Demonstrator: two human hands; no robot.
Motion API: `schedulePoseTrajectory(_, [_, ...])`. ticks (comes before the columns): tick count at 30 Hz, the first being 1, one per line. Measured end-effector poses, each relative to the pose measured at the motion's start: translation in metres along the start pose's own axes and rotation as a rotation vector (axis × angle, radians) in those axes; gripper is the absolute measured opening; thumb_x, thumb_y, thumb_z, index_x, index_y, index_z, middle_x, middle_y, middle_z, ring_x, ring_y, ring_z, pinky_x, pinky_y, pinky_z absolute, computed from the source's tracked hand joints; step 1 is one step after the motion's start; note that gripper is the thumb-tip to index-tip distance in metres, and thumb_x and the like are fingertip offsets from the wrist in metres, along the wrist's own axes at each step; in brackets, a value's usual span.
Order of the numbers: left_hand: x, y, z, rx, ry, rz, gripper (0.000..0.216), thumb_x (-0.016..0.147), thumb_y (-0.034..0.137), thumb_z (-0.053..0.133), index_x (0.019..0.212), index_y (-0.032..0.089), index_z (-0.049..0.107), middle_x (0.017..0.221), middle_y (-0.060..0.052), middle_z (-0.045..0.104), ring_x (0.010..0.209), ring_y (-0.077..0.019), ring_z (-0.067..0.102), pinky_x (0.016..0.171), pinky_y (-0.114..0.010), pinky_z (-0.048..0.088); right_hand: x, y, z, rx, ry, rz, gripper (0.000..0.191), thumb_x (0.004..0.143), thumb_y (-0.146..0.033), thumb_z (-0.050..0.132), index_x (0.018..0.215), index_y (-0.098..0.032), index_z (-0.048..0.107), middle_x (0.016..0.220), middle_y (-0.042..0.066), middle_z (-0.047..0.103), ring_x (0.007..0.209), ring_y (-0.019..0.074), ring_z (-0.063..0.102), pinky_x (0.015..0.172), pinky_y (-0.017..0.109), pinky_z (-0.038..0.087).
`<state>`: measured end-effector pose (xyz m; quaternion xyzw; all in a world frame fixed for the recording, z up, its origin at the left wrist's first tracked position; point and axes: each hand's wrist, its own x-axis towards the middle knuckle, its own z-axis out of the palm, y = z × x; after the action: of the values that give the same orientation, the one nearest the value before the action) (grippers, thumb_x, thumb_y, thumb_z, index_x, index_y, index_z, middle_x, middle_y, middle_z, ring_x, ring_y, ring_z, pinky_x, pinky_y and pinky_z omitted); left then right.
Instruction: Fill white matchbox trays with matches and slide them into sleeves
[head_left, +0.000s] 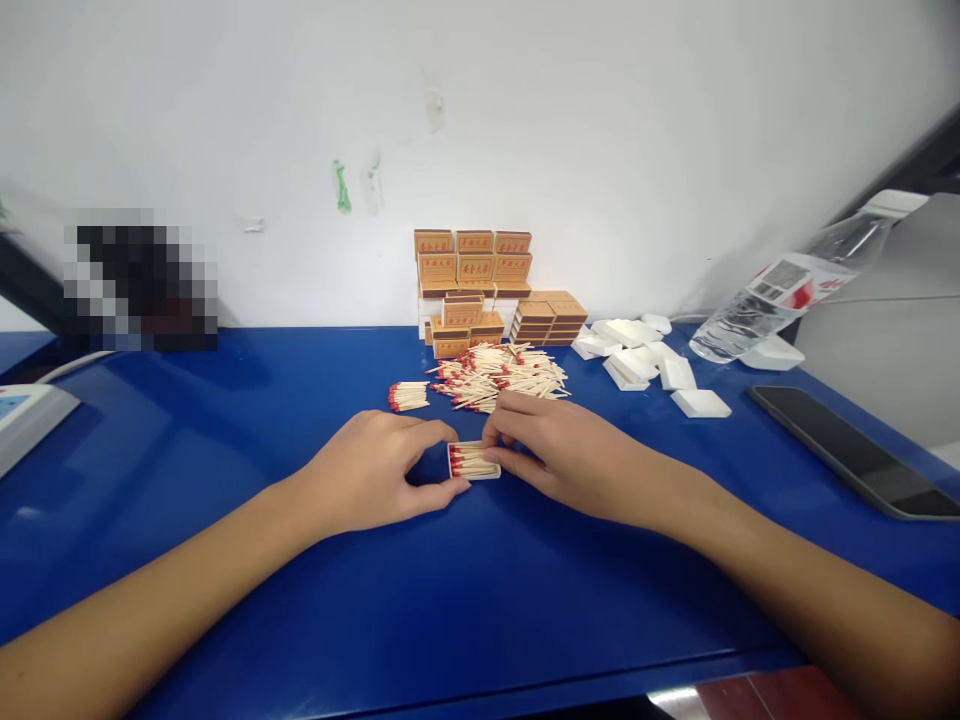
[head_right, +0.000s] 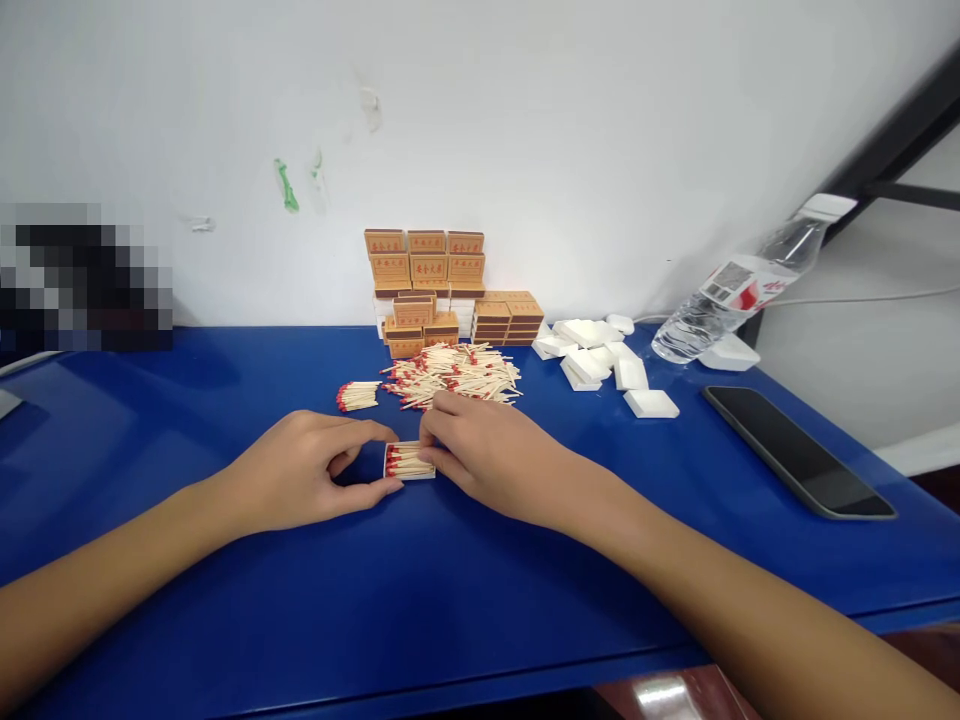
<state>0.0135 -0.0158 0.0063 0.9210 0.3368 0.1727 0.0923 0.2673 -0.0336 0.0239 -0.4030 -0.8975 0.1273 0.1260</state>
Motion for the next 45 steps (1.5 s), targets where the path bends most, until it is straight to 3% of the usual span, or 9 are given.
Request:
schedulePoseTrajectory(8, [-0.0003, 0.0006, 0.0036, -0.005, 0.114, -0.006, 0.029, 0.091, 0.041, 0.072, 0.110, 0.020, 0.074, 0.055, 0.008, 0.048, 0.047, -0.0103, 0.047, 0.055, -0.024, 0.036, 0.0014, 0.0038, 0.0003, 0.036, 0.064, -0.047, 0.012, 0.104, -0.024, 0.060, 0.104, -0.018, 0.071, 0.102, 0.006, 0.063, 0.082, 0.0163, 0.061, 0.071, 0.029, 0.043])
schedulePoseTrajectory(13, [-0.0002, -0.0003, 0.0045, -0.025, 0.042, -0.019, 0.027, 0.091, 0.042, 0.072, 0.109, 0.022, 0.074, 0.057, 0.008, 0.052, 0.049, -0.0106, 0.050, 0.055, -0.024, 0.036, 0.0021, 0.0086, 0.0049, -0.017, 0.104, -0.086, 0.016, 0.105, -0.021, 0.057, 0.104, -0.018, 0.073, 0.100, 0.006, 0.062, 0.079, 0.0156, 0.060, 0.070, 0.029, 0.043])
schedulePoseTrajectory(17, [0.0003, -0.0025, 0.0045, -0.015, 0.092, -0.051, 0.030, 0.091, 0.043, 0.071, 0.113, 0.023, 0.073, 0.056, 0.008, 0.050, 0.049, -0.0106, 0.049, 0.056, -0.025, 0.036, 0.0011, 0.0101, 0.0062, -0.044, 0.107, -0.107, 0.015, 0.104, -0.020, 0.057, 0.105, -0.017, 0.072, 0.100, 0.007, 0.062, 0.077, 0.0155, 0.059, 0.069, 0.029, 0.043])
schedulePoseTrajectory(27, [0.0007, -0.0028, 0.0011, 0.016, 0.033, -0.075, 0.029, 0.091, 0.045, 0.071, 0.110, 0.023, 0.074, 0.057, 0.007, 0.051, 0.050, -0.0113, 0.050, 0.056, -0.025, 0.036, -0.0008, 0.0040, 0.0001, -0.038, 0.038, -0.099, 0.019, 0.106, -0.026, 0.055, 0.104, -0.017, 0.072, 0.100, 0.007, 0.063, 0.083, 0.0181, 0.062, 0.074, 0.032, 0.044])
schedulePoseTrajectory(32, [0.0002, -0.0014, 0.0001, 0.001, 0.002, -0.051, 0.028, 0.092, 0.043, 0.071, 0.111, 0.023, 0.074, 0.057, 0.007, 0.052, 0.050, -0.0113, 0.050, 0.055, -0.025, 0.036, -0.0005, 0.0026, -0.0023, 0.007, -0.017, -0.072, 0.016, 0.104, -0.021, 0.054, 0.103, -0.017, 0.070, 0.100, 0.006, 0.064, 0.082, 0.0173, 0.062, 0.073, 0.031, 0.045])
schedulePoseTrajectory(45, [0.0001, -0.0006, 0.0017, 0.007, 0.040, -0.057, 0.031, 0.092, 0.045, 0.071, 0.112, 0.022, 0.074, 0.057, 0.007, 0.052, 0.049, -0.0115, 0.051, 0.055, -0.025, 0.036, -0.0017, 0.0045, 0.0005, -0.025, 0.064, -0.093, 0.022, 0.106, -0.021, 0.051, 0.109, -0.018, 0.072, 0.101, 0.008, 0.062, 0.080, 0.0171, 0.061, 0.072, 0.031, 0.045])
